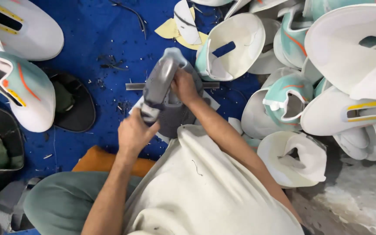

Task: The person punches holes in shoe uppers using a manual punch tool and a template.

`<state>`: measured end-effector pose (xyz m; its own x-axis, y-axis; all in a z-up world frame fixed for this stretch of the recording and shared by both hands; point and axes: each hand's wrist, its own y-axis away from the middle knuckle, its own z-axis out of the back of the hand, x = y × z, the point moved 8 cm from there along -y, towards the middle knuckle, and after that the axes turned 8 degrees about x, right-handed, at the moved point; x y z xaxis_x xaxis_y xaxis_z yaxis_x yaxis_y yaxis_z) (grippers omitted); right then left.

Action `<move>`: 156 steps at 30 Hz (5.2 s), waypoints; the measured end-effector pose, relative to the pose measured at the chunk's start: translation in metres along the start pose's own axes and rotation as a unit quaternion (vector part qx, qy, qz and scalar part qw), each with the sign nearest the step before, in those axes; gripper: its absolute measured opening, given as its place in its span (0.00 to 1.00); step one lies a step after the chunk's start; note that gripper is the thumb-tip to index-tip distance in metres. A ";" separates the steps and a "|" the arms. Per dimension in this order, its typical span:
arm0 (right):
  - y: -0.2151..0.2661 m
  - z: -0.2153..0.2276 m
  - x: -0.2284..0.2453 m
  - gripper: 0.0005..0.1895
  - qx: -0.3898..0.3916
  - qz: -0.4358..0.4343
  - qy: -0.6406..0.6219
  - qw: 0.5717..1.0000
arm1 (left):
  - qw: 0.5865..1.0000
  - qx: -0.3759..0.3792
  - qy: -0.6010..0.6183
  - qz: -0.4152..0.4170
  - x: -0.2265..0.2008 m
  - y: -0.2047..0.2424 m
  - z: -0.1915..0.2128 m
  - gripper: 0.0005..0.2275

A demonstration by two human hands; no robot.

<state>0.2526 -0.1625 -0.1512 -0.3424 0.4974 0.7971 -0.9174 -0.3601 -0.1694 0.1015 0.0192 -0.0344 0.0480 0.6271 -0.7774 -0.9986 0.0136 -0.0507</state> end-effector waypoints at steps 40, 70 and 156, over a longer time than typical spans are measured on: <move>0.101 0.044 0.128 0.16 0.262 -0.001 -0.002 0.965 | 0.980 0.007 0.181 0.089 0.010 -0.037 0.038 0.10; 0.143 0.039 0.043 0.27 0.243 0.044 0.319 0.915 | 0.822 0.181 -0.481 -0.245 -0.022 0.026 -0.098 0.22; 0.049 0.042 0.014 0.03 0.070 0.003 -0.284 0.956 | 0.967 -0.064 0.225 -0.102 -0.121 0.021 0.058 0.21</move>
<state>0.2113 -0.2064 -0.1236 -0.1453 -0.0004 0.9894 -0.8663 -0.4829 -0.1274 0.0735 -0.0111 0.0946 0.2769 0.2190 -0.9356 -0.9580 -0.0125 -0.2864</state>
